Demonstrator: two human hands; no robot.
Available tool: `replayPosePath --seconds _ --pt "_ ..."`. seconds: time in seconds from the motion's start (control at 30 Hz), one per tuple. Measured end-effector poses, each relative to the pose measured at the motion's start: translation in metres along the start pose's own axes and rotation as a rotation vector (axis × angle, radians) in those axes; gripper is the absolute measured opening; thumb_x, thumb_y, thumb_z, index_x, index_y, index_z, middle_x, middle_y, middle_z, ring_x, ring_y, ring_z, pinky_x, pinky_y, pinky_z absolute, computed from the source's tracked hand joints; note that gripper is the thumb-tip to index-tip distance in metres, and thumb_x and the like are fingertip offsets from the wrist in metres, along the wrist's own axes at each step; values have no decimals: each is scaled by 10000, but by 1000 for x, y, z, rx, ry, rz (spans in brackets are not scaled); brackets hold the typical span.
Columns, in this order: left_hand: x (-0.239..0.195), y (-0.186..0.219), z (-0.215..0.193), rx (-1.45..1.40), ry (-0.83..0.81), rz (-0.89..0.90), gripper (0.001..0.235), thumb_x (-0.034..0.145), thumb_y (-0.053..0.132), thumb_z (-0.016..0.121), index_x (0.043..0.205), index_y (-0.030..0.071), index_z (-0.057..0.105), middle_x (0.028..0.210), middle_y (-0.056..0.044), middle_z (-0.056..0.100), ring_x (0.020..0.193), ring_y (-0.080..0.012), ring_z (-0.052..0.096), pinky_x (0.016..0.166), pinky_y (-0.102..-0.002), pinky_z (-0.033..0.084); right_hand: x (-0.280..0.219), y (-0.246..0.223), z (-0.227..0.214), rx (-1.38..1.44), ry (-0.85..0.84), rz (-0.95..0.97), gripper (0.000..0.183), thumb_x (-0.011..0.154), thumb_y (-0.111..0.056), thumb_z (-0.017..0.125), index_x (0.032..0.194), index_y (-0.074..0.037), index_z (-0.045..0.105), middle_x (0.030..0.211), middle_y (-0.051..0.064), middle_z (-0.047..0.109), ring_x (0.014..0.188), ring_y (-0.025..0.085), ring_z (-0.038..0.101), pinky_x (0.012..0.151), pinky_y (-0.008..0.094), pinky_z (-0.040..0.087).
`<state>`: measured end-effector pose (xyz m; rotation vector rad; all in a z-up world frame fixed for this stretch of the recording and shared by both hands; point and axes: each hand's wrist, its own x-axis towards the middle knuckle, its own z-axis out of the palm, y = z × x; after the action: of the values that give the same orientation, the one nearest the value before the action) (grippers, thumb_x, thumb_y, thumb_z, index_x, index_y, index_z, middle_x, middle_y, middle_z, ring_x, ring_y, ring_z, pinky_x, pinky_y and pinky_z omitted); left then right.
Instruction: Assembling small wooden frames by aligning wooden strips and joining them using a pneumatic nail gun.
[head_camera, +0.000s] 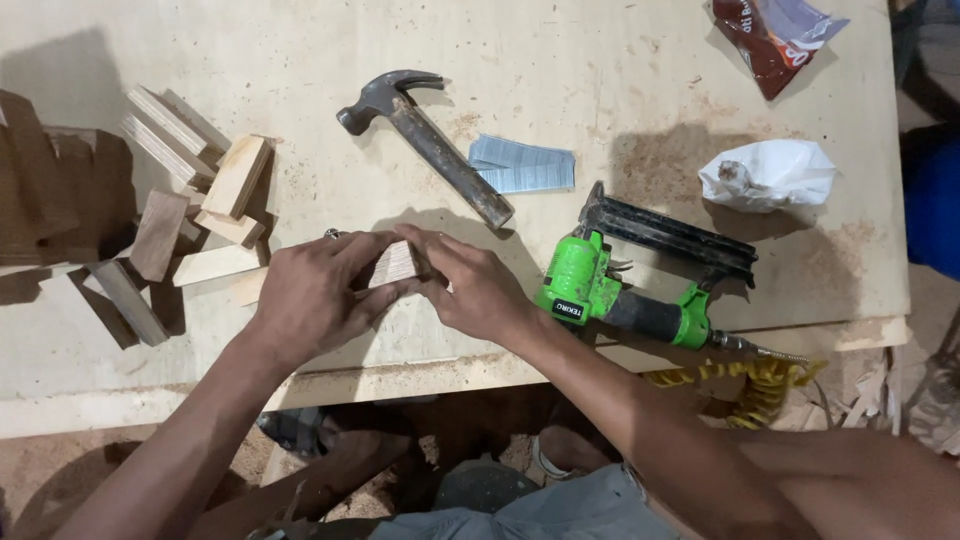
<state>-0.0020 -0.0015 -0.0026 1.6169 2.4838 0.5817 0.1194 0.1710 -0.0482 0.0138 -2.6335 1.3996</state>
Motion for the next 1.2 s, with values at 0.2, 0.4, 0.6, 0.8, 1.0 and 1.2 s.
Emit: replayPosePath --seconds 0.2,0.4,0.6,0.8,1.0,1.2 --pt "1 3 3 -51 63 16 398 847 419 726 1151 164 694 586 7 570 562 -249 648 581 -357 536 -26 -36 6 257 -2 188 946 833 -67 606 1592 -47 41 1579 335 207 1252 515 517 934 601 563" --pt "1 3 4 -28 98 36 399 838 402 742 1150 159 692 597 15 561 563 -236 633 581 -344 527 -39 -46 9 355 79 114 837 896 -115 607 1598 -66 155 1606 249 208 1216 351 611 1015 480 522" --pt "3 6 0 -34 113 26 389 855 444 730 1115 156 700 585 -6 567 550 -252 634 561 -357 528 -30 -32 -4 105 150 200 634 865 -19 634 1468 -5 440 1581 245 286 1275 475 534 1039 569 490" --pt "3 5 4 -36 111 35 416 830 433 746 1142 161 702 582 3 573 552 -263 640 542 -388 527 -32 -27 16 104 142 188 584 929 -70 580 1498 -53 450 1530 213 410 1376 446 451 1131 576 345" --pt "1 2 10 -6 123 35 402 869 473 704 1155 191 689 605 34 564 566 -218 636 544 -344 529 -33 -29 20 80 178 172 574 937 -55 579 1498 -68 454 1516 193 441 1381 412 455 1156 547 342" --pt "2 5 9 31 94 43 404 888 470 676 1167 178 676 620 41 572 576 -213 648 549 -353 534 -28 -27 8 -33 150 84 502 921 -56 599 1418 -30 535 1457 178 512 1304 371 546 1078 473 451"
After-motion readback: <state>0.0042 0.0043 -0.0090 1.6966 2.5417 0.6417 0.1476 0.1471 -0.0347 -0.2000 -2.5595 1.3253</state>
